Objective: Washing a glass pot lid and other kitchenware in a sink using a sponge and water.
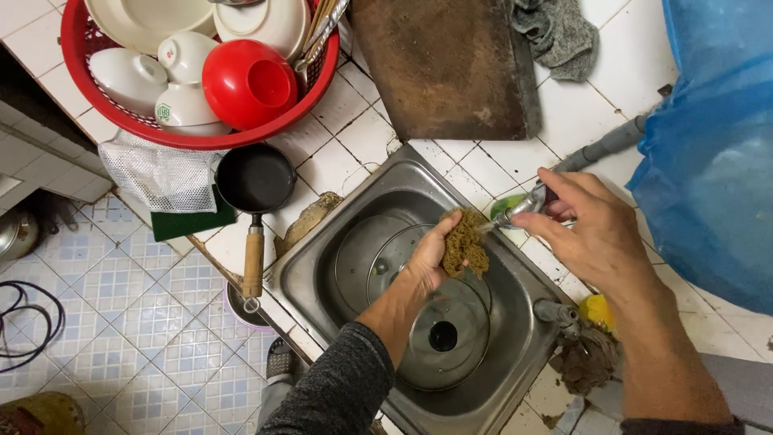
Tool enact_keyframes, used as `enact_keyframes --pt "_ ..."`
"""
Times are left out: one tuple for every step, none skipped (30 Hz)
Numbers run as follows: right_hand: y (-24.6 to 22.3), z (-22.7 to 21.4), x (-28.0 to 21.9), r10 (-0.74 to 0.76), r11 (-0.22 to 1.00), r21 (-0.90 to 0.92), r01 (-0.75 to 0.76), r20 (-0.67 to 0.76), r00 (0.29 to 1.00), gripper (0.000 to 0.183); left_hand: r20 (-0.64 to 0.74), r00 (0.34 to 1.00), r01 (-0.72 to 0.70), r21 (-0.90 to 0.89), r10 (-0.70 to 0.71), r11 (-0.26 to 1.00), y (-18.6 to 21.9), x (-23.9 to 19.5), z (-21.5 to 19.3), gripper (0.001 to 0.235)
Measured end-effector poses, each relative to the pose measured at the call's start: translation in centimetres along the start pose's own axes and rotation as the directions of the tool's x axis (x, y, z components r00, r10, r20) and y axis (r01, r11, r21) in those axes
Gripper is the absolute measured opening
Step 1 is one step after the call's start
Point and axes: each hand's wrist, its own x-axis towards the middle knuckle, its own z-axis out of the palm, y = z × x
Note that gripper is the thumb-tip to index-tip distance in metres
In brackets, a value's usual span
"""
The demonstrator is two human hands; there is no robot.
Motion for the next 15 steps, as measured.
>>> enact_keyframes --pt "0.2 0.5 0.1 -0.008 0.999 -0.035 0.006 -0.069 0.998 0.068 -0.019 1.000 -0.003 0.007 0.003 1.000 0.1 -0.5 0.3 0.040" --pt "0.4 0.9 0.1 -0.020 0.997 -0.071 0.010 -0.138 0.990 0.067 -0.038 0.999 -0.006 0.015 0.007 1.000 0.3 -0.9 0.6 0.045" --pt "-1.2 0.7 0.0 -0.017 0.998 -0.070 0.007 -0.141 0.990 0.067 -0.037 0.999 -0.004 0.018 0.005 1.000 0.2 -1.1 0.4 0.045" --pt "-2.8 0.4 0.0 0.249 0.968 0.007 -0.251 -0.134 0.959 0.081 -0.005 1.000 0.013 -0.007 -0.013 1.000 0.1 -1.3 0.3 0.049" --pt "-4.5 0.2 -0.1 0.497 0.867 0.081 -0.491 -0.107 0.861 0.095 0.028 0.999 0.031 -0.032 -0.030 0.999 0.0 -1.6 0.1 0.053" --pt "-5.1 1.8 -1.8 0.495 0.869 0.081 -0.489 -0.106 0.862 0.095 0.027 0.999 0.029 -0.033 -0.028 0.999 -0.1 -2.4 0.5 0.053" --pt "-5.9 3.4 -3.5 0.615 0.781 0.240 -0.577 -0.129 0.778 0.078 -0.042 0.997 0.061 0.005 -0.060 0.998 -0.2 -3.2 0.9 0.068" --pt "-6.6 5.2 -5.0 0.722 0.666 0.398 -0.631 -0.131 0.679 0.063 -0.110 0.990 0.091 0.044 -0.085 0.995 0.0 -3.9 1.3 0.085" --pt "-6.6 7.1 -5.4 0.719 0.668 0.401 -0.627 -0.134 0.682 0.063 -0.108 0.991 0.085 0.047 -0.080 0.995 -0.7 -4.1 1.4 0.085" --pt "-6.7 9.2 -6.1 0.638 0.697 0.414 -0.585 0.015 0.770 0.070 -0.123 0.984 0.132 0.017 -0.129 0.991 -1.8 -4.6 1.3 0.070" --pt "-6.8 11.3 -6.9 0.531 0.719 0.435 -0.542 0.160 0.832 0.078 -0.137 0.974 0.179 -0.013 -0.179 0.984 -2.8 -5.1 1.2 0.056" --pt "-4.8 13.7 -7.4 0.531 0.717 0.434 -0.545 0.166 0.831 0.078 -0.141 0.973 0.180 -0.017 -0.181 0.983 -5.3 -3.9 -0.4 0.056" --pt "-2.9 16.2 -7.8 0.620 0.629 0.493 -0.601 0.148 0.771 0.062 -0.154 0.977 0.145 -0.009 -0.145 0.989 -7.7 -2.8 -1.9 0.046" --pt "-1.1 18.8 -7.4 0.694 0.539 0.560 -0.630 0.129 0.708 0.049 -0.162 0.982 0.097 0.008 -0.095 0.995 -9.2 -1.2 -3.5 0.039" --pt "-2.2 19.8 -7.6 0.687 0.543 0.566 -0.621 0.127 0.716 0.049 -0.162 0.983 0.086 0.012 -0.083 0.996 -8.5 0.1 -4.9 0.039"
